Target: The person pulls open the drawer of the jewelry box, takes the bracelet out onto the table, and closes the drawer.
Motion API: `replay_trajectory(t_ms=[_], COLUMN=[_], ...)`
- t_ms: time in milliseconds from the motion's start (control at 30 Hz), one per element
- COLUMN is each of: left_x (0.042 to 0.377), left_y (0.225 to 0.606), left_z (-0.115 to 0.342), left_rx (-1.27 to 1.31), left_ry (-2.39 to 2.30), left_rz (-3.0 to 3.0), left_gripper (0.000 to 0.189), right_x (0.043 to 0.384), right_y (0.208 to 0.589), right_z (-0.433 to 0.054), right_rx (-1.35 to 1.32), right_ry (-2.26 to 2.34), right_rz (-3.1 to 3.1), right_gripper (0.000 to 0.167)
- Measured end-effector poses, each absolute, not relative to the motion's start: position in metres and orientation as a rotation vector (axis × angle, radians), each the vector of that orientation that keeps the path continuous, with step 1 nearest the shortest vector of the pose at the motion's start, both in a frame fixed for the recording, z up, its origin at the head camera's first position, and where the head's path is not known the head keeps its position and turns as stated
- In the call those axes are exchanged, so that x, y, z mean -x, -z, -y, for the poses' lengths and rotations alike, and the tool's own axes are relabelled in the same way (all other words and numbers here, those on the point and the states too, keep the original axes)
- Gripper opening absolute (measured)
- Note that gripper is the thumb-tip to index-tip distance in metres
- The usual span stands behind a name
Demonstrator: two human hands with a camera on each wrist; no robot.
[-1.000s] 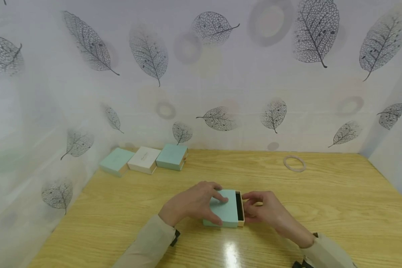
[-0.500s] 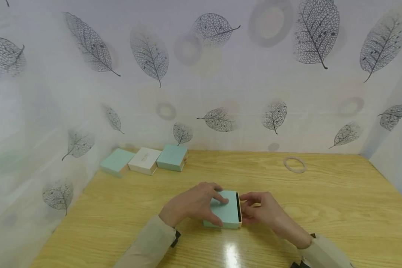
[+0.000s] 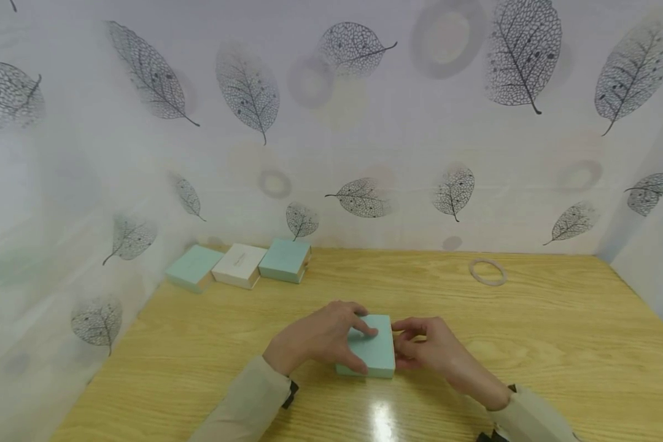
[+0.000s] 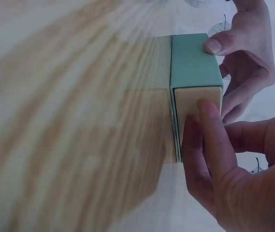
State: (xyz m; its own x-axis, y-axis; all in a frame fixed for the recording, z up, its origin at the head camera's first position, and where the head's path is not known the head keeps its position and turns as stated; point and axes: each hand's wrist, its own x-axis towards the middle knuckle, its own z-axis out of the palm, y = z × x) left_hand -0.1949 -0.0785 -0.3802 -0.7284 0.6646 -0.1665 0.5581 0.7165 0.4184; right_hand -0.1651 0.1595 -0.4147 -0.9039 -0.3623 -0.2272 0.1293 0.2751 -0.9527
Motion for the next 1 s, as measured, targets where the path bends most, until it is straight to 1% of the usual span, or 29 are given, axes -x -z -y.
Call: replay_trajectory(t_ms=[600, 800, 1000], left_x=[0.1939, 0.1943, 0.1898], left_y=[0.3798, 0.3811, 0.3845], left_z=[0.0802, 0.0827, 0.0834], left_rx=[-0.937, -0.956, -0.987], left_ry=[-0.522, -0.548, -0.519], left_rz=[-2.617, -2.611, -2.612], left_gripper=[0.058, 0.056, 0.061], right_x=[0.1672, 0.1687, 0.1669], right_y=[0.4139, 0.4135, 0.4128], right_z=[-0.1554, -0.1522, -0.1584], right_rx=[0.227, 0.211, 0.247], right_ry=[1.641, 1.644, 1.634], right_rz=[-2.166, -2.174, -2.172], right_gripper=[0.042, 0.04, 0.045])
